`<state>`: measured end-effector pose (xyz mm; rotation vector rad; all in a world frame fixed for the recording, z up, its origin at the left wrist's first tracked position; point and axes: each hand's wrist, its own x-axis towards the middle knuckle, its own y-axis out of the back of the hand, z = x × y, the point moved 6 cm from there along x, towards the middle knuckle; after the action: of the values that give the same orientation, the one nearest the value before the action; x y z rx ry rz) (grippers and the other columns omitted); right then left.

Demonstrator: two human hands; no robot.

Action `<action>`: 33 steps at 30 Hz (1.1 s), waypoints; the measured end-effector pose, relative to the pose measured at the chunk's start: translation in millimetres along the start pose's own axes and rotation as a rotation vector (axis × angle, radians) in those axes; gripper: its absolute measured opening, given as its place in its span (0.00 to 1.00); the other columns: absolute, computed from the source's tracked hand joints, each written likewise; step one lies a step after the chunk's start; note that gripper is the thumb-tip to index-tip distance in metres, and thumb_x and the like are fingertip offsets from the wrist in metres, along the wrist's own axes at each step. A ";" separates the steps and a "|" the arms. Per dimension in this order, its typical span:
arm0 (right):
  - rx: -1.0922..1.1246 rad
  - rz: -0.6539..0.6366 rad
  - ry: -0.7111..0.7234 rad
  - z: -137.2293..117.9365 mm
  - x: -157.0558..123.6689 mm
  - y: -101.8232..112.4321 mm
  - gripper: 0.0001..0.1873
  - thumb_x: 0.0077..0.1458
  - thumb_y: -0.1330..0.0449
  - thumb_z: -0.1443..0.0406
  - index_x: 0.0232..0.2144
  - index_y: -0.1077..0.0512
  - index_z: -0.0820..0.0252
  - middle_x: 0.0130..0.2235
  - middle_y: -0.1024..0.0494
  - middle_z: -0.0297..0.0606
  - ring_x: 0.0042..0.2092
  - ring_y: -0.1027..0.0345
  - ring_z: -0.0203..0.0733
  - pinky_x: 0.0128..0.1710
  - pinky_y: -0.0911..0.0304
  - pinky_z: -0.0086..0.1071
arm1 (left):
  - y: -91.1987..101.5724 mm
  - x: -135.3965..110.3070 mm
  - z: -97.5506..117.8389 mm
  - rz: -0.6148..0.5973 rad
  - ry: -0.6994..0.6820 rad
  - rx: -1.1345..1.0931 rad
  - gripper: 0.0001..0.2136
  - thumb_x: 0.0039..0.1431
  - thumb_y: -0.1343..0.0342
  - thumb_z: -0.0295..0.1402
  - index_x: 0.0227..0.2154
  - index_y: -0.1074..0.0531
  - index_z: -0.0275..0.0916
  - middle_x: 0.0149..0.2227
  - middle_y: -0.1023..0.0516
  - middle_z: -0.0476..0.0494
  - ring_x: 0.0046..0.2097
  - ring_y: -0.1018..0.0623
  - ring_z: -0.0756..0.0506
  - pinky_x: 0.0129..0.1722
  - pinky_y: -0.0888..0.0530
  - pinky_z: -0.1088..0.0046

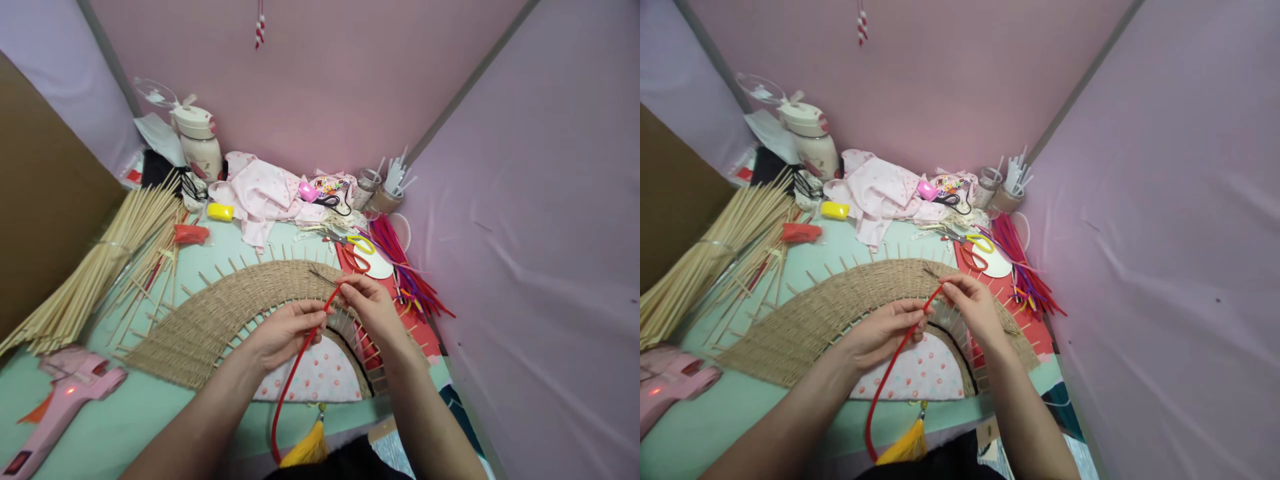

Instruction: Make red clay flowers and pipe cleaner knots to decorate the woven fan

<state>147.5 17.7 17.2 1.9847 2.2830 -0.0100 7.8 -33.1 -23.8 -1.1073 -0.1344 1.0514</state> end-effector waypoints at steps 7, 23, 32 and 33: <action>-0.063 -0.019 0.019 -8.8 -13.5 -6.5 0.10 0.53 0.37 0.58 0.30 0.23 0.59 0.26 0.27 0.32 0.28 0.37 0.34 0.30 0.40 0.29 | -5.8 -4.8 9.2 -0.104 -0.092 -0.094 0.13 0.43 0.28 0.31 0.33 0.20 0.33 0.27 0.27 0.47 0.29 0.29 0.54 0.32 0.31 0.79; -0.284 0.237 0.213 -19.3 -24.8 -8.5 0.11 0.56 0.40 0.61 0.38 0.20 0.57 0.34 0.20 0.39 0.32 0.31 0.39 0.34 0.35 0.33 | 3.8 2.6 7.8 0.071 -0.093 -0.193 0.05 0.57 0.41 0.23 0.35 0.22 0.29 0.27 0.28 0.45 0.27 0.28 0.55 0.29 0.30 0.83; -0.186 0.170 0.111 -8.2 -19.6 -9.7 0.11 0.55 0.39 0.59 0.36 0.21 0.59 0.27 0.24 0.34 0.30 0.32 0.37 0.32 0.37 0.30 | 4.9 2.8 3.5 0.084 -0.053 -0.201 0.07 0.60 0.44 0.28 0.33 0.22 0.30 0.27 0.28 0.45 0.26 0.29 0.54 0.28 0.30 0.81; -0.191 0.158 0.114 -8.0 -19.5 -10.6 0.11 0.55 0.40 0.59 0.36 0.21 0.59 0.28 0.24 0.34 0.30 0.32 0.37 0.32 0.37 0.30 | 5.7 3.5 3.6 0.082 -0.060 -0.203 0.07 0.60 0.43 0.28 0.32 0.22 0.30 0.27 0.28 0.46 0.26 0.29 0.55 0.28 0.31 0.81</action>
<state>138.9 -2.4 26.2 2.1054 2.0924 0.3309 4.1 -27.8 -27.8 -1.2731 -0.2496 1.1642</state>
